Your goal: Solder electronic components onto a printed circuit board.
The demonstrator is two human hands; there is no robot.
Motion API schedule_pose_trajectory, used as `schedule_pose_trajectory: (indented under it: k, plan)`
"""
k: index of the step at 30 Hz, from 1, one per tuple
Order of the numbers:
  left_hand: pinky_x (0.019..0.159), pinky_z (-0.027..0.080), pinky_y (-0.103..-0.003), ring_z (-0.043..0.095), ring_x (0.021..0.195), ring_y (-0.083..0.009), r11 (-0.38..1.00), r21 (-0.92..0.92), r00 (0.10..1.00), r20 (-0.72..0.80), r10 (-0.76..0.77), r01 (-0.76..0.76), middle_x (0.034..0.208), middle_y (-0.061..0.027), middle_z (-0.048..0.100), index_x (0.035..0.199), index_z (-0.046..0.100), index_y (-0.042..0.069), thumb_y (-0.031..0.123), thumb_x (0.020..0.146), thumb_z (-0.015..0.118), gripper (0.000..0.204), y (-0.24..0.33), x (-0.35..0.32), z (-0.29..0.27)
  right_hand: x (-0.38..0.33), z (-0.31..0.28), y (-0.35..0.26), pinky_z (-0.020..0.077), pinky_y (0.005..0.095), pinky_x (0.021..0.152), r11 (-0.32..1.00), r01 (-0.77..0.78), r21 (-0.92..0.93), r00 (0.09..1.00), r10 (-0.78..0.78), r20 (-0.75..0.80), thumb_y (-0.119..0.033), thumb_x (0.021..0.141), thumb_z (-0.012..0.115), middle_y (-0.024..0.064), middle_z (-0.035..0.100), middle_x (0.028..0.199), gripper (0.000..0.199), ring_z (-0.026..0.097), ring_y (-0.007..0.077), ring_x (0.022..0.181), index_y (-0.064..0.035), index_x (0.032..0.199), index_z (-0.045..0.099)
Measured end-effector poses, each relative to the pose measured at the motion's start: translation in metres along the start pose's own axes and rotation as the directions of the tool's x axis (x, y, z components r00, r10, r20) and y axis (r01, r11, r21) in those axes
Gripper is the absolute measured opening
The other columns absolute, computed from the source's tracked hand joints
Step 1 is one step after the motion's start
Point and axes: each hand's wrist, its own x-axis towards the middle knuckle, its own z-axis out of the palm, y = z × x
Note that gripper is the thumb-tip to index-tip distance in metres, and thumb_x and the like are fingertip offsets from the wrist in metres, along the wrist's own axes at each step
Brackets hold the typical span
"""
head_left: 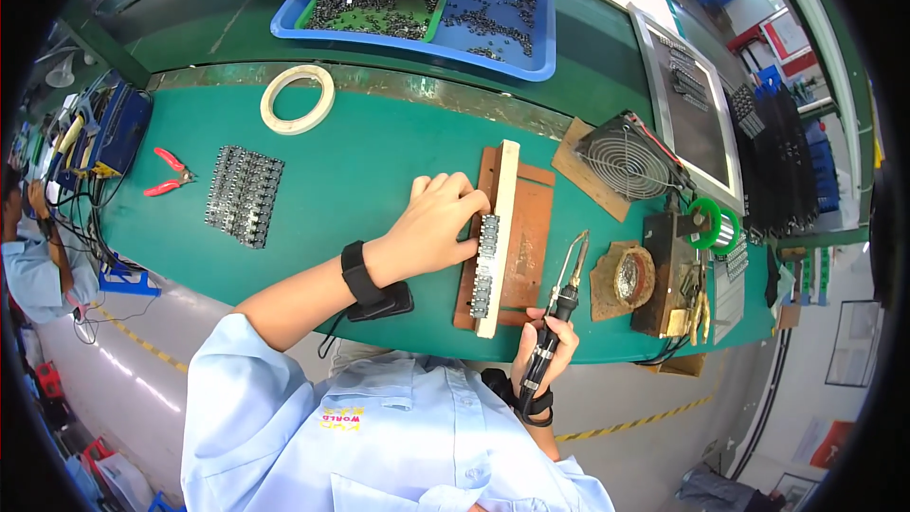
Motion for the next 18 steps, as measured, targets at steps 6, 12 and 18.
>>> schedule_pose_trajectory:
  k: [6, 12, 18]
  plan:
    - [0.077, 0.029, -0.035, 0.046, 0.086, -0.0211, 1.000, -0.006, 1.000, 0.017, -0.004, 0.005, 0.085, -0.0044, 0.047, 0.087, 0.056, 0.010, 0.011, 0.066, 0.067, 0.024, -0.014, 0.008, -0.004, 0.007, 0.006, 0.009, 0.0421, 0.0257, 0.066, 0.997, 0.042, -0.069, 0.998, -0.038, 0.056, -0.004, 0.083, 0.058, 0.0166, 0.058, 0.092, 0.028, 0.050, 0.0125, 0.069, -0.0042, 0.106, 0.041]
    - [0.079, 0.027, -0.034, 0.046, 0.085, -0.0212, 0.997, 0.051, 0.998, 0.023, -0.066, 0.064, 0.085, -0.0038, 0.048, 0.087, 0.055, 0.011, 0.009, 0.066, 0.066, 0.023, -0.030, 0.011, -0.014, 0.016, 0.009, 0.018, 0.0427, 0.0250, 0.062, 0.994, 0.062, -0.088, 0.997, -0.057, 0.059, -0.005, 0.083, 0.058, 0.0181, 0.057, 0.093, 0.029, 0.050, 0.0125, 0.065, -0.0040, 0.107, 0.040]
    - [0.080, 0.027, -0.035, 0.046, 0.087, -0.0221, 0.999, 0.033, 0.999, 0.004, -0.042, 0.041, 0.087, -0.0047, 0.048, 0.086, 0.055, 0.010, 0.008, 0.067, 0.065, 0.022, -0.019, 0.017, -0.016, 0.020, 0.006, 0.019, 0.0430, 0.0252, 0.060, 0.994, 0.070, -0.084, 0.996, -0.065, 0.064, -0.005, 0.083, 0.058, 0.0181, 0.058, 0.091, 0.030, 0.049, 0.0123, 0.062, -0.0037, 0.106, 0.040]
